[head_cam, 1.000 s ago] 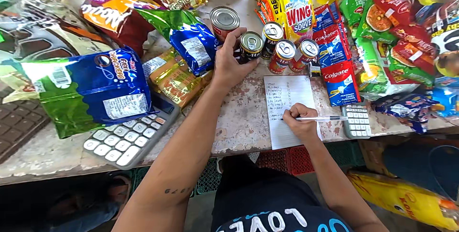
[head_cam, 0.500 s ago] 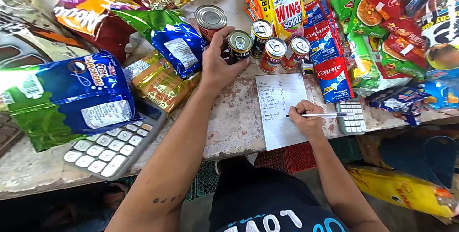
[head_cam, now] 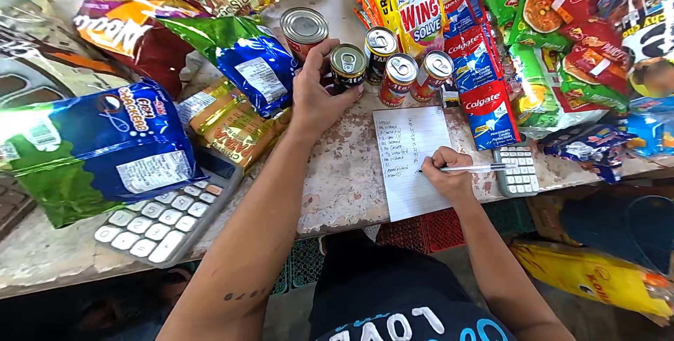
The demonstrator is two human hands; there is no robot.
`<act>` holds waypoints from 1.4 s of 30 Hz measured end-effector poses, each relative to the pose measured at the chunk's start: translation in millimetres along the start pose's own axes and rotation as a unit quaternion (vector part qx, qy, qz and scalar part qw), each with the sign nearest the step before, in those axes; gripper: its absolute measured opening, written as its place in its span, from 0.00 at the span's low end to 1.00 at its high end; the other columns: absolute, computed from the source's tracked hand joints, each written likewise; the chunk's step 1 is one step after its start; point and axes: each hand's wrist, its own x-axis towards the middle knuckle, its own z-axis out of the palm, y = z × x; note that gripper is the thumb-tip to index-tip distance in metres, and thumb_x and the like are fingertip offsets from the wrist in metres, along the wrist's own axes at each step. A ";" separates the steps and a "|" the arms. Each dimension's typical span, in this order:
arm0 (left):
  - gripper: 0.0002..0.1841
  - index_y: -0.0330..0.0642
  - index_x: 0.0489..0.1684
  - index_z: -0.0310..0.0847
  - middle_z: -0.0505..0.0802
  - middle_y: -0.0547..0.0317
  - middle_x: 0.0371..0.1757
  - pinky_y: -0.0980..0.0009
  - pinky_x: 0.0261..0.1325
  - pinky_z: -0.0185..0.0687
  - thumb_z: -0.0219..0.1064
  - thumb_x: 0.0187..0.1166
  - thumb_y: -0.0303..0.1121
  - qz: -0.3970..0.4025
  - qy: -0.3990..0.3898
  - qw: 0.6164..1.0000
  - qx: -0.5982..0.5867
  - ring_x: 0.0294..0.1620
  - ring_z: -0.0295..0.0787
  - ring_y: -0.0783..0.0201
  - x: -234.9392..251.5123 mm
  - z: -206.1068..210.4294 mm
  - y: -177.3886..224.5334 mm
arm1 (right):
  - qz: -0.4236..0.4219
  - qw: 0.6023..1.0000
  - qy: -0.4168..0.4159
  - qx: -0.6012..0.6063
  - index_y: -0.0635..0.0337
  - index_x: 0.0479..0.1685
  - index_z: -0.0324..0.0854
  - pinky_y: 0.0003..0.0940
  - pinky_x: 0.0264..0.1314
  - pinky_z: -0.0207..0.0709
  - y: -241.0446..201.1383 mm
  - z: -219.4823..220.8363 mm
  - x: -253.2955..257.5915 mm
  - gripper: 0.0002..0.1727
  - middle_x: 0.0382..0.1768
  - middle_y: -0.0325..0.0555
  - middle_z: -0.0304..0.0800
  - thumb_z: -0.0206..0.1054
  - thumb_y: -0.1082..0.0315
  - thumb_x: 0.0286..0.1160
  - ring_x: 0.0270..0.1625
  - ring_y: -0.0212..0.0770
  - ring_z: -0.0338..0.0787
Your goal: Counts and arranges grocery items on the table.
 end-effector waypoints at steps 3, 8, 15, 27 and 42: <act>0.41 0.31 0.82 0.63 0.86 0.43 0.69 0.72 0.62 0.89 0.81 0.65 0.26 -0.001 0.001 1.000 -0.003 0.63 0.90 0.65 0.1 0.5 -0.5 | 0.002 1.000 0.001 -0.001 0.51 0.08 0.66 0.13 0.18 0.60 0.6 -0.4 -0.3 0.18 0.11 0.28 0.69 0.68 0.77 0.57 0.16 0.16 0.66; 0.41 0.31 0.81 0.64 0.86 0.43 0.69 0.72 0.62 0.89 0.81 0.65 0.27 0.001 0.003 1.000 0.003 0.63 0.90 0.65 0.3 0.6 0.2 | 0.007 1.000 0.009 0.004 0.50 0.09 0.67 0.13 0.18 0.61 -0.4 -1.4 0.1 0.18 0.12 0.26 0.70 0.68 0.77 0.58 0.16 0.16 0.67; 0.42 0.32 0.82 0.64 0.86 0.43 0.69 0.72 0.62 0.88 0.81 0.64 0.26 0.003 0.006 1.000 0.001 0.64 0.89 0.65 -0.3 0.7 -1.7 | 0.001 1.000 0.021 0.001 0.50 0.09 0.66 0.13 0.18 0.60 2.2 -0.3 -1.6 0.18 0.12 0.27 0.68 0.67 0.76 0.58 0.16 0.17 0.67; 0.42 0.36 0.83 0.64 0.85 0.42 0.70 0.69 0.64 0.88 0.81 0.65 0.29 0.006 -0.013 1.000 0.021 0.64 0.89 0.64 -1.4 -1.3 -2.3 | 0.034 0.998 0.030 0.038 0.57 0.15 0.74 0.18 0.21 0.69 3.2 -9.9 3.2 0.14 0.14 0.31 0.75 0.69 0.73 0.68 0.19 0.21 0.75; 0.46 0.41 0.87 0.60 0.81 0.43 0.75 0.65 0.72 0.82 0.81 0.62 0.34 -0.028 -0.021 0.998 0.060 0.69 0.84 0.63 0.3 -4.0 -16.8 | 0.145 0.934 0.154 -0.288 0.58 0.60 0.88 0.39 0.64 0.85 77.0 -174.6 -42.9 0.15 0.55 0.49 0.93 0.59 0.63 0.88 0.58 0.42 0.92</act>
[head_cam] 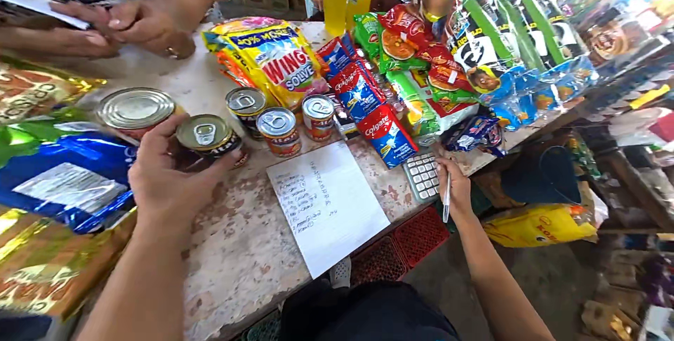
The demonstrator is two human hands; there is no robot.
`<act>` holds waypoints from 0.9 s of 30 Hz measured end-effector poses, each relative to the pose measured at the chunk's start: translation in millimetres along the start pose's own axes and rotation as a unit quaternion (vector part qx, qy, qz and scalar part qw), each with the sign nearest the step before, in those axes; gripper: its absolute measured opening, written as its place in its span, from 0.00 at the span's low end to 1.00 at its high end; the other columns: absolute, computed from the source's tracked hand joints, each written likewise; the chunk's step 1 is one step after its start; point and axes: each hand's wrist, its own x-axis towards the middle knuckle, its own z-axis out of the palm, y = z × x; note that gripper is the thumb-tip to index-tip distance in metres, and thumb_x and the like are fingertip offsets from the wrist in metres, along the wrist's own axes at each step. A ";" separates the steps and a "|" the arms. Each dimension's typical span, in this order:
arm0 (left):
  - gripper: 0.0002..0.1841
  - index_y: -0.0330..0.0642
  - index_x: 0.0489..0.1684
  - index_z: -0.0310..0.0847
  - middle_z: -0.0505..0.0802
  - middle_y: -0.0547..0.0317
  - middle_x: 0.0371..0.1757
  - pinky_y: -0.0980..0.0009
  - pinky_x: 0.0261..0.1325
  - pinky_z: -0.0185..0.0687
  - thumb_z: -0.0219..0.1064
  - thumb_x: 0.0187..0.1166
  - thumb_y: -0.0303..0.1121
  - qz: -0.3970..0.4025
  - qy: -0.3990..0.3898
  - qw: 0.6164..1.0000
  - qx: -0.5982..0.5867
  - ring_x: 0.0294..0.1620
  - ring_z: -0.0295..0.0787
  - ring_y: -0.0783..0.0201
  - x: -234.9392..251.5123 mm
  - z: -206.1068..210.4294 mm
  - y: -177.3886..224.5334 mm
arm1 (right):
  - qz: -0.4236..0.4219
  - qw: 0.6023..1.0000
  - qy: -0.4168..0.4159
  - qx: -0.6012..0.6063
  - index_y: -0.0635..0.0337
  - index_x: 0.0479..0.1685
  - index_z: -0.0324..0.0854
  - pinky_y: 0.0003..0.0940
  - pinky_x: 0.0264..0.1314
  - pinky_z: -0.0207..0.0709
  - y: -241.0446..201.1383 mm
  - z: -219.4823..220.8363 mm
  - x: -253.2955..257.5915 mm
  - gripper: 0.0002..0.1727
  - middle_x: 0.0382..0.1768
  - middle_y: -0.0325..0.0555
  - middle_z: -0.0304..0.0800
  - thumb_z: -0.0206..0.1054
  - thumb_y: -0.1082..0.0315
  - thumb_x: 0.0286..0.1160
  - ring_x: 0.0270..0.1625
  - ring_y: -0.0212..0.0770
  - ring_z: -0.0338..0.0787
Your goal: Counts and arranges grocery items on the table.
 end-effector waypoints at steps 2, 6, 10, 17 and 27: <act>0.46 0.43 0.86 0.62 0.84 0.47 0.73 0.64 0.71 0.83 0.82 0.63 0.35 -0.010 -0.001 1.000 -0.014 0.69 0.86 0.63 1.3 -0.3 -11.6 | -0.043 0.999 -0.001 -0.015 0.61 0.58 0.88 0.48 0.70 0.81 -11.9 1.6 0.0 0.15 0.59 0.52 0.92 0.59 0.66 0.86 0.65 0.51 0.89; 0.44 0.47 0.85 0.65 0.87 0.48 0.70 0.59 0.68 0.88 0.83 0.63 0.37 -0.016 0.008 0.999 -0.038 0.65 0.89 0.58 5.0 1.2 -36.8 | -0.065 0.995 0.011 -0.070 0.55 0.51 0.90 0.55 0.64 0.79 -3.3 5.0 12.7 0.14 0.52 0.49 0.92 0.59 0.62 0.87 0.61 0.53 0.87; 0.44 0.43 0.85 0.63 0.86 0.46 0.70 0.58 0.68 0.87 0.82 0.63 0.36 -0.008 -0.004 0.999 -0.044 0.65 0.89 0.57 5.7 -1.3 -43.0 | -0.063 0.997 0.004 -0.053 0.50 0.52 0.90 0.51 0.64 0.78 5.7 -1.4 12.2 0.15 0.56 0.47 0.90 0.57 0.59 0.89 0.62 0.49 0.86; 0.45 0.44 0.85 0.63 0.86 0.46 0.70 0.59 0.68 0.86 0.82 0.62 0.37 -0.007 0.002 1.000 -0.027 0.65 0.89 0.57 6.0 -2.5 -48.3 | -0.113 0.992 0.044 0.040 0.47 0.33 0.91 0.44 0.66 0.76 3.1 -19.5 -21.5 0.13 0.38 0.32 0.94 0.62 0.61 0.83 0.55 0.35 0.89; 0.46 0.45 0.85 0.63 0.86 0.47 0.70 0.58 0.69 0.86 0.83 0.62 0.41 -0.006 0.007 1.000 -0.026 0.65 0.88 0.57 6.0 -3.4 -57.5 | -0.130 0.989 0.024 0.066 0.47 0.37 0.93 0.46 0.70 0.74 -12.8 -21.6 -18.6 0.14 0.42 0.32 0.95 0.60 0.61 0.85 0.60 0.37 0.88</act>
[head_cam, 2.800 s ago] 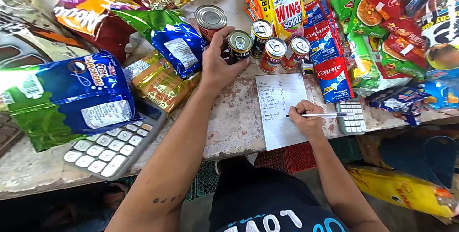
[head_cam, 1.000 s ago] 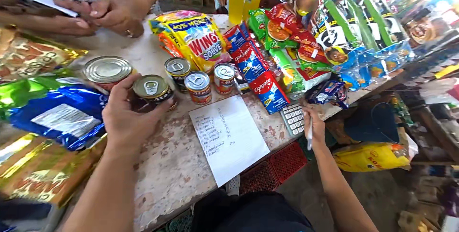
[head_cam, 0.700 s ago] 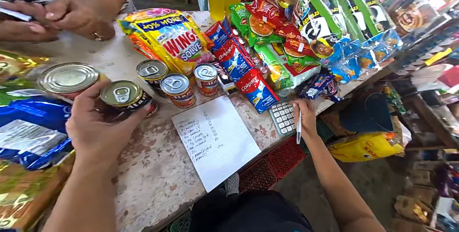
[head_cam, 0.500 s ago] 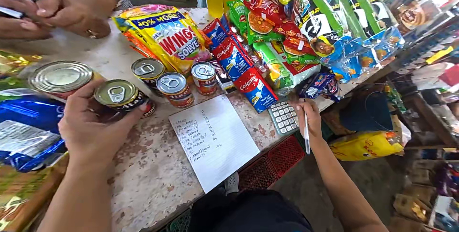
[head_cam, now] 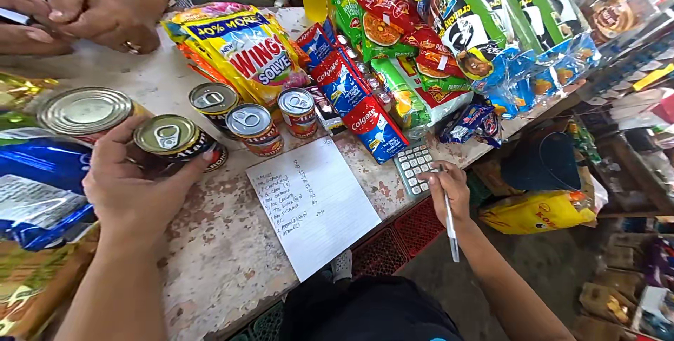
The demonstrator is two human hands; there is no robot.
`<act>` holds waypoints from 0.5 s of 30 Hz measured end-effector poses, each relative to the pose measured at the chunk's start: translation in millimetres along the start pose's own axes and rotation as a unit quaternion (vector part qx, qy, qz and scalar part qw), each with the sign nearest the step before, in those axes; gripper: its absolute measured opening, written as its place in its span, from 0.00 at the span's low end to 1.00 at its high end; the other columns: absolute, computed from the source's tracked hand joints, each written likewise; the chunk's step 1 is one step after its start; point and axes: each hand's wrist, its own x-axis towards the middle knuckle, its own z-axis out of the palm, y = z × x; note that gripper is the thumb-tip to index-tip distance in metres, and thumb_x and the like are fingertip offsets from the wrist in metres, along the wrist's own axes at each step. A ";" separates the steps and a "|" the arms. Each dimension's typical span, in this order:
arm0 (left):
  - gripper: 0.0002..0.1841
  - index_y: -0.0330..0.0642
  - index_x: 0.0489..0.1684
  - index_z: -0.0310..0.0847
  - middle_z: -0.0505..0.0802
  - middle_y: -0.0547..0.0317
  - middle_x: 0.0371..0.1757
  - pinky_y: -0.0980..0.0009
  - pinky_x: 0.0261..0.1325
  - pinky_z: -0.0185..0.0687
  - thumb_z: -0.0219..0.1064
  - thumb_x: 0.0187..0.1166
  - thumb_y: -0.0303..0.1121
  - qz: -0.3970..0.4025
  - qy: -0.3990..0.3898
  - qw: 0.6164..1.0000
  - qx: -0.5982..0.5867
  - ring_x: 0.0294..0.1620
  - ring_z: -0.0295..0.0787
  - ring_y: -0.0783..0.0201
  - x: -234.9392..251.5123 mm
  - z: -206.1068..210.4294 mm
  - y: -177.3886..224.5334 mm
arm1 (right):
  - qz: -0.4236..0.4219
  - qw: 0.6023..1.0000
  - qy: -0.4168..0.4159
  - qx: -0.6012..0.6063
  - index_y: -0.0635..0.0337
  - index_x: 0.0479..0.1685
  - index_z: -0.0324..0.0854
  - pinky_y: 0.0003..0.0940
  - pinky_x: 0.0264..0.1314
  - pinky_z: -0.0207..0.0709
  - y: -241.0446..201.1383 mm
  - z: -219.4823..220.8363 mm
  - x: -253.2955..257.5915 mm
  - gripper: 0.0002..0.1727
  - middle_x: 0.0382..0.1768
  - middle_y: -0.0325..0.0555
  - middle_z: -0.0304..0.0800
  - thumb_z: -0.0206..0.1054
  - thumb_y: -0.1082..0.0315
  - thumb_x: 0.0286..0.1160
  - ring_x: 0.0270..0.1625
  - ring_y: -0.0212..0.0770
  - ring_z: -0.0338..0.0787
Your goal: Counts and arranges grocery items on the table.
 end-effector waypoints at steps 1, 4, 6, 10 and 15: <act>0.46 0.46 0.86 0.63 0.86 0.47 0.71 0.58 0.69 0.86 0.83 0.62 0.42 -0.002 -0.001 1.000 0.000 0.66 0.88 0.57 0.1 -0.4 -4.7 | 0.003 1.000 0.012 -0.007 0.45 0.36 0.93 0.45 0.69 0.74 3.2 -7.5 -4.0 0.14 0.41 0.30 0.95 0.60 0.60 0.84 0.59 0.36 0.88; 0.46 0.48 0.86 0.62 0.85 0.49 0.72 0.58 0.70 0.85 0.83 0.62 0.43 -0.004 -0.001 1.000 0.001 0.67 0.87 0.58 0.1 0.0 -4.9 | 0.016 0.999 0.019 -0.044 0.44 0.30 0.90 0.44 0.68 0.73 16.0 -10.6 -15.6 0.13 0.37 0.28 0.94 0.62 0.62 0.81 0.54 0.33 0.89; 0.46 0.47 0.86 0.63 0.85 0.47 0.71 0.59 0.70 0.85 0.83 0.63 0.42 -0.005 0.000 1.000 0.009 0.67 0.87 0.58 0.6 0.9 1.8 | 0.009 0.999 0.022 -0.046 0.48 0.31 0.90 0.43 0.65 0.74 10.6 -5.6 -9.9 0.13 0.37 0.30 0.94 0.61 0.63 0.82 0.54 0.34 0.89; 0.46 0.44 0.86 0.62 0.85 0.45 0.71 0.59 0.70 0.85 0.82 0.63 0.41 -0.002 0.000 1.000 0.017 0.66 0.87 0.57 -0.2 2.2 10.8 | 0.002 0.997 0.010 -0.072 0.55 0.31 0.89 0.47 0.62 0.78 -0.8 15.3 -3.4 0.14 0.36 0.38 0.94 0.61 0.63 0.84 0.55 0.43 0.90; 0.45 0.44 0.86 0.63 0.85 0.46 0.71 0.58 0.71 0.84 0.82 0.63 0.40 -0.002 0.001 1.000 0.016 0.67 0.87 0.57 -0.9 1.4 9.8 | 0.000 1.000 -0.003 -0.030 0.44 0.33 0.90 0.44 0.68 0.74 2.1 0.1 -13.0 0.12 0.38 0.28 0.94 0.62 0.60 0.83 0.55 0.32 0.89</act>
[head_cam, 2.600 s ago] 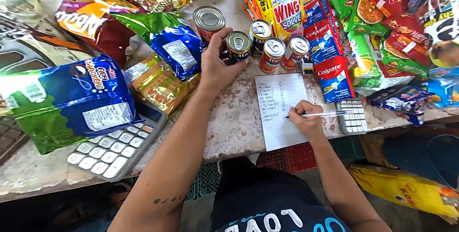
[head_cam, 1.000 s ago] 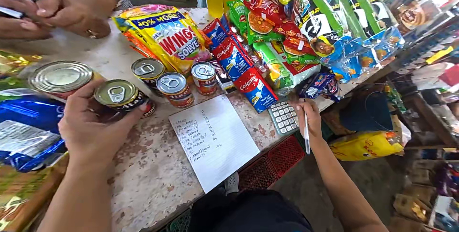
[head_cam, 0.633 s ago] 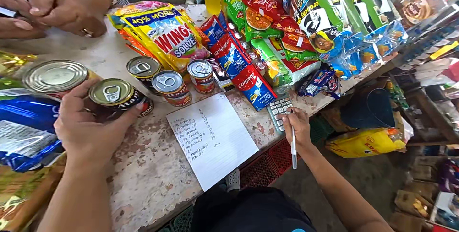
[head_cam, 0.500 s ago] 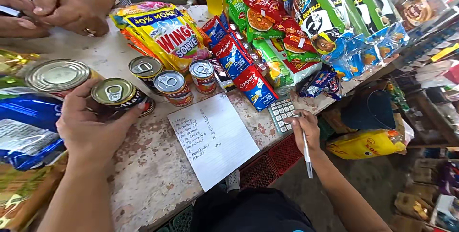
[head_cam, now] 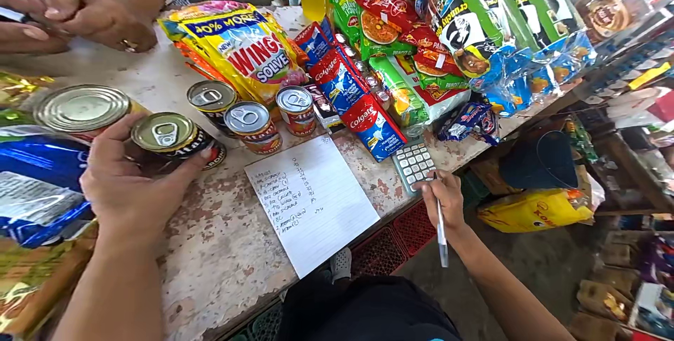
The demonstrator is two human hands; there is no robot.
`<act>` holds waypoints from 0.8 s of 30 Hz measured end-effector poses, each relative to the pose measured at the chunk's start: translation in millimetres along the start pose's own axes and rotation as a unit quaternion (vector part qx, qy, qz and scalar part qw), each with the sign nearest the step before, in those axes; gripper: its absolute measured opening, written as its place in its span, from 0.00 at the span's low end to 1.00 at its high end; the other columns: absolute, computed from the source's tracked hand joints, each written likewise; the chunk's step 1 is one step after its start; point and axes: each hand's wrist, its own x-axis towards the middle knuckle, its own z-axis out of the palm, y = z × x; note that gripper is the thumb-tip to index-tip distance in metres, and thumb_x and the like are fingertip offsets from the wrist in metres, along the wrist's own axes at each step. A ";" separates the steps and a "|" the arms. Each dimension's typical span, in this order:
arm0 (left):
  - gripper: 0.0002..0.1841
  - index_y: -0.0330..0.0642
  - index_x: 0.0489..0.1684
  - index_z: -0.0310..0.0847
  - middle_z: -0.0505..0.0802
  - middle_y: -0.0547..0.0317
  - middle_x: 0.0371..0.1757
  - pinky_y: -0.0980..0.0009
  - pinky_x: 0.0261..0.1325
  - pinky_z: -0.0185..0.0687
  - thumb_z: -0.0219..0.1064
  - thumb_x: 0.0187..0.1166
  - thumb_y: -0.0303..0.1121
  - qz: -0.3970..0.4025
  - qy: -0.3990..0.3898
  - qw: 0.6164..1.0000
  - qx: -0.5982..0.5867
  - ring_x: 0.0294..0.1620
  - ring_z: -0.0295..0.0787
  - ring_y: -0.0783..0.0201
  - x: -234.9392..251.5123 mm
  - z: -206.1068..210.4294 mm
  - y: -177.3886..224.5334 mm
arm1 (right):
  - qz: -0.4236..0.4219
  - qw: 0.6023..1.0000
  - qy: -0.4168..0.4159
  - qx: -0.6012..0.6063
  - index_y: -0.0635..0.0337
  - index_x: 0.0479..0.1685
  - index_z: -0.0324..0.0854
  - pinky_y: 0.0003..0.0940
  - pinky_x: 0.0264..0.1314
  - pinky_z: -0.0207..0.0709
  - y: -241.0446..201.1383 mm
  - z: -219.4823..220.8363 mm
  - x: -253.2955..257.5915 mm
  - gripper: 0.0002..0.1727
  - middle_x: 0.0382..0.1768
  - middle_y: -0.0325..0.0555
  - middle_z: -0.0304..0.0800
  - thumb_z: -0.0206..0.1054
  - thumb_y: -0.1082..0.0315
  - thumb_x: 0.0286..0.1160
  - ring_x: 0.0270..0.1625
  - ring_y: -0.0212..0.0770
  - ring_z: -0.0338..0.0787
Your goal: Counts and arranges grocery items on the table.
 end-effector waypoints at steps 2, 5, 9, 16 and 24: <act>0.45 0.46 0.86 0.63 0.85 0.47 0.71 0.59 0.71 0.84 0.82 0.63 0.40 0.001 0.002 1.000 -0.007 0.68 0.87 0.58 0.3 0.3 -8.8 | 0.008 1.000 0.000 0.020 0.46 0.35 0.91 0.45 0.67 0.74 2.6 -3.0 -1.6 0.13 0.39 0.30 0.94 0.61 0.61 0.84 0.55 0.34 0.89; 0.47 0.50 0.87 0.62 0.85 0.49 0.73 0.56 0.71 0.84 0.82 0.63 0.45 -0.003 -0.003 1.000 -0.003 0.69 0.86 0.57 1.8 -3.0 -28.8 | -0.010 0.999 0.033 -0.008 0.56 0.35 0.90 0.49 0.63 0.77 -0.2 -1.2 11.9 0.18 0.41 0.43 0.95 0.57 0.60 0.87 0.56 0.46 0.89; 0.46 0.50 0.87 0.62 0.85 0.49 0.74 0.56 0.72 0.84 0.82 0.64 0.45 -0.003 -0.004 1.000 -0.017 0.70 0.86 0.56 1.7 -2.1 -32.4 | 0.029 0.994 0.027 -0.102 0.56 0.36 0.90 0.50 0.55 0.77 16.0 17.6 24.8 0.18 0.41 0.48 0.89 0.59 0.57 0.86 0.51 0.50 0.87; 0.46 0.52 0.87 0.63 0.85 0.53 0.74 0.59 0.73 0.84 0.83 0.64 0.45 0.005 -0.004 1.000 -0.012 0.70 0.86 0.59 0.8 -3.6 -33.0 | 0.009 1.000 0.015 -0.023 0.53 0.31 0.89 0.45 0.59 0.77 -8.5 3.5 10.1 0.15 0.38 0.39 0.93 0.60 0.61 0.85 0.50 0.40 0.88; 0.45 0.51 0.86 0.64 0.86 0.54 0.71 0.63 0.69 0.85 0.83 0.64 0.42 -0.006 0.003 1.000 -0.005 0.66 0.88 0.64 -2.3 -1.1 -0.7 | 0.054 0.996 0.035 -0.063 0.46 0.35 0.90 0.45 0.64 0.74 14.8 -11.7 -0.9 0.12 0.40 0.32 0.91 0.62 0.59 0.84 0.53 0.35 0.86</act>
